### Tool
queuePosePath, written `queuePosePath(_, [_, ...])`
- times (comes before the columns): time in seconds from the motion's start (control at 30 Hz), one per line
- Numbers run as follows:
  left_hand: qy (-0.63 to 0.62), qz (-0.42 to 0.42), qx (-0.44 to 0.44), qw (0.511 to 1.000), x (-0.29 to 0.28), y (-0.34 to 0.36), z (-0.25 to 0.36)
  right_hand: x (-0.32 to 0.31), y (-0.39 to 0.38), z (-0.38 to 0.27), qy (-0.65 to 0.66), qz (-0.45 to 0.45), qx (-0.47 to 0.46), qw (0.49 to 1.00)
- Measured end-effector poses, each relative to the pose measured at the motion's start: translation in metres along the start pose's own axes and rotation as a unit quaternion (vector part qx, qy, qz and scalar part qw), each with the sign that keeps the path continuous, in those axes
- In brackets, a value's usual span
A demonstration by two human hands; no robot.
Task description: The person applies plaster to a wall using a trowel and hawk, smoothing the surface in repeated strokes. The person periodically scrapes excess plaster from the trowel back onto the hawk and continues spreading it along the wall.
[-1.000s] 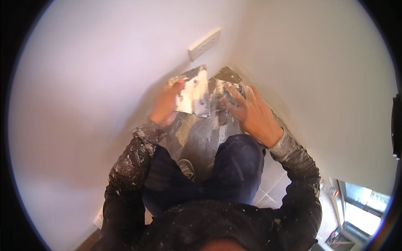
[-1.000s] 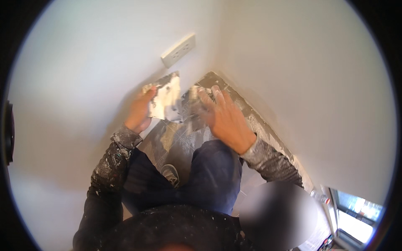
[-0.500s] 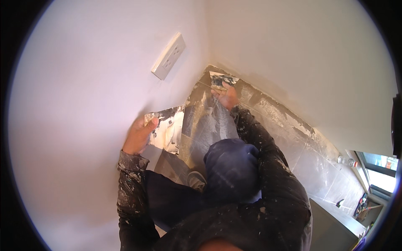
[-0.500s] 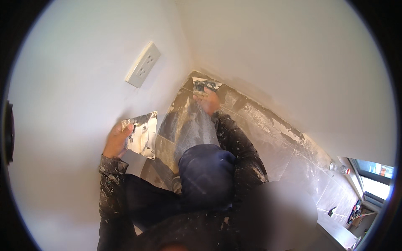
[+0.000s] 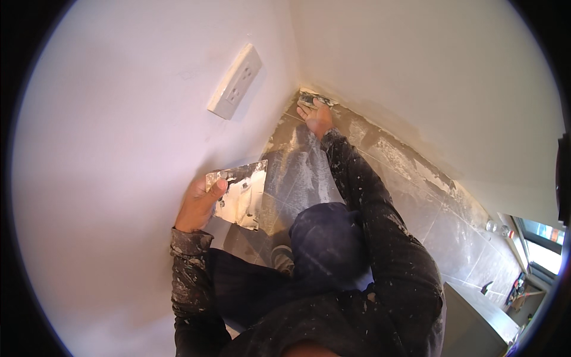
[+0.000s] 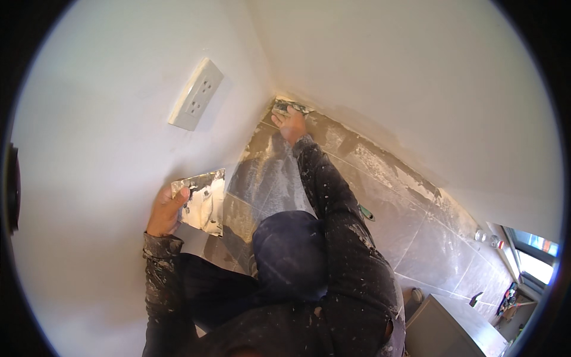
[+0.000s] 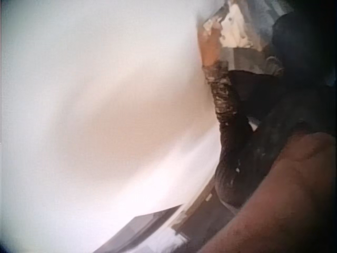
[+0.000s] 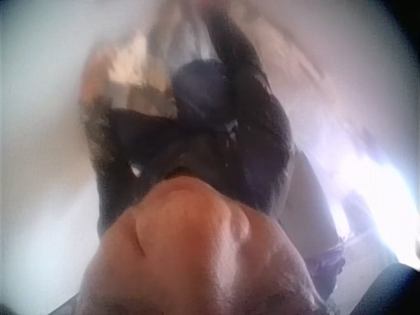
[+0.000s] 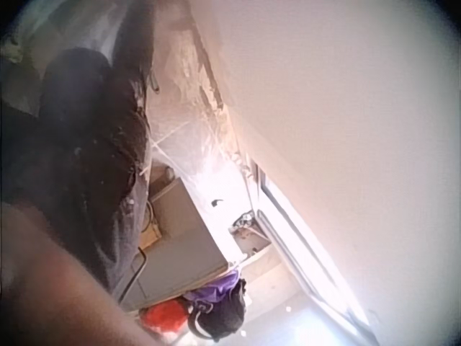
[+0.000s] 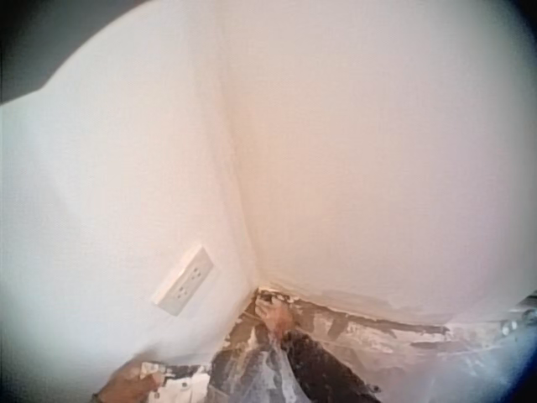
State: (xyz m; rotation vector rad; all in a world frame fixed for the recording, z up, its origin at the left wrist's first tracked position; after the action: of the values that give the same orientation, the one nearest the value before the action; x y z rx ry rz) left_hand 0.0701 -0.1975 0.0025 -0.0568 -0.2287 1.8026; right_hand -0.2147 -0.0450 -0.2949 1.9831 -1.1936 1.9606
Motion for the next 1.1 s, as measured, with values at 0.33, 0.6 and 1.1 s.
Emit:
queuePosePath(0.33, [-0.032,0.006,-0.011,0.999,-0.004,-0.001,-0.006,0.032,-0.022,-0.032,0.097,-0.005,-0.086,0.991])
queuePosePath(0.6, [-0.040,-0.004,-0.019,0.999,-0.004,0.000,-0.007,0.001,-0.044,0.005,-0.013,0.013,-0.031,0.999])
queuePosePath(1.1, [-0.064,0.004,-0.023,0.998,-0.004,0.003,-0.010,0.066,-0.037,-0.029,0.087,-0.004,-0.040,0.995])
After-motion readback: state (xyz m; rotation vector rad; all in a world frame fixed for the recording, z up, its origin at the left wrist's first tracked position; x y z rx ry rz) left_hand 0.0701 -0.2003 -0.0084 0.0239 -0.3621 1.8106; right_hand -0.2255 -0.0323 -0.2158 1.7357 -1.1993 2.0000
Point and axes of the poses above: each hand's wrist, its own y-axis towards the middle knuckle, its own x-axis out of the palm, z = x × y, the point moved 8 cm from there along y, towards the middle knuckle, and after that the axes turned 15 degrees about x, right-handed, at the moved point
